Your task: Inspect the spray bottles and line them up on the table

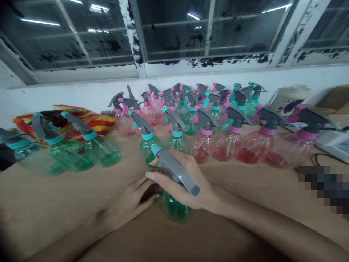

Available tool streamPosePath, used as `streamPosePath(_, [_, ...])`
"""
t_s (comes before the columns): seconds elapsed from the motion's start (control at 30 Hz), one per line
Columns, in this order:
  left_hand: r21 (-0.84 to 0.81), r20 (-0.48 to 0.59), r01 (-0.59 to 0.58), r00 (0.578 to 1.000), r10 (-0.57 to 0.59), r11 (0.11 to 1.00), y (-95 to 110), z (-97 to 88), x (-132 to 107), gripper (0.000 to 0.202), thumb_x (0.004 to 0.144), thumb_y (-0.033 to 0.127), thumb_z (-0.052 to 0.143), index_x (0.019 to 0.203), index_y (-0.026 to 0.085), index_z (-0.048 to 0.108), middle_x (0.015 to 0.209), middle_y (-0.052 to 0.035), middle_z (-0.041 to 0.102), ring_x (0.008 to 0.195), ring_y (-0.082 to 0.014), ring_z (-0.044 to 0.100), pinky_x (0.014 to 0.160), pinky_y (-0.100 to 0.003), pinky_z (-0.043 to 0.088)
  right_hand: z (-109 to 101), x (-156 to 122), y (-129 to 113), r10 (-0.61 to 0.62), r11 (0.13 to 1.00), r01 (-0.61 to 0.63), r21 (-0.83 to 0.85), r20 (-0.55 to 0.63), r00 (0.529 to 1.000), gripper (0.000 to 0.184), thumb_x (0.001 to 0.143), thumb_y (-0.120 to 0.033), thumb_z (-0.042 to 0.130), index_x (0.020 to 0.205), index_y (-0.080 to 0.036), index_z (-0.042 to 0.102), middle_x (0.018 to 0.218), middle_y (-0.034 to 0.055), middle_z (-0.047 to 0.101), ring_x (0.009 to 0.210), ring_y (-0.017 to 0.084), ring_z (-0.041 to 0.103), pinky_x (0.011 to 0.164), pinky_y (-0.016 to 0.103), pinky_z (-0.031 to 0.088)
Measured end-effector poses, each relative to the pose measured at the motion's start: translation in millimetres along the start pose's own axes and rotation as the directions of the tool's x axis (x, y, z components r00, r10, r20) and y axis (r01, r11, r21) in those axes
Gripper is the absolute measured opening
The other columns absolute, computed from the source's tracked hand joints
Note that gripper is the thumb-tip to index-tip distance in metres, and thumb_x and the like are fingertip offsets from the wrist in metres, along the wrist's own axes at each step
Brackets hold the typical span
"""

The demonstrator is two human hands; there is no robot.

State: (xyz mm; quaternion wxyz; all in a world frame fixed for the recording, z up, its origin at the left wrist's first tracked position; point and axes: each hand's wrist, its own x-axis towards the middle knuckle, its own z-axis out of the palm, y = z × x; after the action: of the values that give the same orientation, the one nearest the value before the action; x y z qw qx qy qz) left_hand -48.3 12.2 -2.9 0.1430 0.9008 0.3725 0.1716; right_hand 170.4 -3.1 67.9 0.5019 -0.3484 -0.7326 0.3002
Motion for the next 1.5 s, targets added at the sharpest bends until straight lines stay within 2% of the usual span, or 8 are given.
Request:
streamPosePath(0.4, [0.011,0.006,-0.013,1.000,0.013,1.000,3,-2.4,1,0.040,0.093,0.022,0.057,0.132,0.020,0.046,0.138,-0.0099,0.052,0.128,-0.0267,0.049,0.107,-0.044,0.040,0,0,-1,0.004,1.000,-0.004,0.014,0.007,1.000,0.025,0.084,-0.035,0.063,0.106,-0.023,0.069,0.083,0.0016,0.069,0.063,0.015,0.063,0.064,0.031,0.052])
streamPosePath(0.57, [-0.011,0.004,-0.019,1.000,0.019,1.000,2,-0.7,1,0.039,0.093,0.022,0.057,0.130,0.020,0.046,0.138,-0.0101,0.052,0.127,-0.0268,0.049,0.106,-0.044,0.041,0,0,-3,0.052,0.998,-0.054,0.032,0.048,0.997,0.029,0.083,-0.039,0.063,0.107,-0.024,0.069,0.071,-0.0009,0.067,0.049,0.014,0.055,0.050,0.030,0.048])
streamPosePath(0.73, [-0.081,0.017,-0.019,1.000,0.021,0.997,9,-7.8,0,0.055,0.087,0.027,0.062,0.137,0.024,0.039,0.140,-0.0101,0.050,0.130,-0.0287,0.047,0.107,-0.048,0.039,0,1,-4,0.039,0.998,-0.040,0.048,0.026,0.999,0.027,0.082,-0.039,0.064,0.105,-0.024,0.068,0.077,0.0004,0.069,0.053,0.015,0.060,0.054,0.031,0.051])
streamPosePath(0.93, [-0.181,0.083,-0.029,0.996,0.045,0.983,28,-11.9,-1,0.096,0.069,0.046,0.081,0.146,0.027,0.028,0.143,-0.0116,0.046,0.131,-0.0369,0.043,0.107,-0.055,0.035,7,-5,-8,-0.022,0.995,0.020,0.095,0.019,1.000,0.029,0.081,-0.037,0.065,0.106,-0.025,0.068,0.089,0.0032,0.073,0.065,0.018,0.067,0.064,0.033,0.056])
streamPosePath(1.13, [-0.222,0.053,-0.038,0.997,0.051,0.974,32,-14.0,-16,0.091,0.068,0.049,0.079,0.144,0.027,0.033,0.138,-0.0077,0.053,0.125,-0.0360,0.050,0.103,-0.050,0.042,29,-2,-13,-0.154,0.983,0.147,0.111,0.060,0.986,0.041,0.076,-0.049,0.070,0.109,-0.025,0.067,0.084,0.0026,0.071,0.079,0.022,0.069,0.074,0.036,0.054])
streamPosePath(1.23, [-0.219,0.049,-0.015,0.998,0.026,0.976,25,-24.1,-26,0.090,0.066,0.043,0.082,0.142,0.028,0.036,0.138,-0.0052,0.052,0.126,-0.0343,0.049,0.104,-0.048,0.042,38,2,-13,-0.148,0.988,0.143,0.054,0.106,0.983,0.044,0.076,-0.053,0.069,0.111,-0.027,0.064,0.085,0.0013,0.070,0.078,0.021,0.068,0.070,0.034,0.054])
streamPosePath(1.4, [-0.228,0.038,0.054,0.998,-0.046,0.972,5,-39.4,-42,0.101,0.065,0.038,0.084,0.147,0.028,0.026,0.147,-0.0108,0.042,0.131,-0.0359,0.044,0.104,-0.052,0.041,55,-5,-11,-0.103,0.976,0.126,-0.178,0.135,0.986,0.064,0.071,-0.048,0.077,0.127,-0.026,0.055,0.117,0.0076,0.067,0.103,0.027,0.065,0.087,0.042,0.053])
streamPosePath(1.5, [-0.213,0.013,0.072,0.997,-0.071,0.974,-6,-46.1,-49,0.103,0.067,0.041,0.084,0.149,0.026,0.024,0.147,-0.0127,0.042,0.131,-0.0355,0.044,0.104,-0.051,0.042,65,-8,-10,-0.001,0.947,0.043,-0.318,0.131,0.991,0.054,0.075,-0.047,0.073,0.122,-0.025,0.057,0.117,0.0088,0.066,0.109,0.029,0.062,0.089,0.046,0.052])
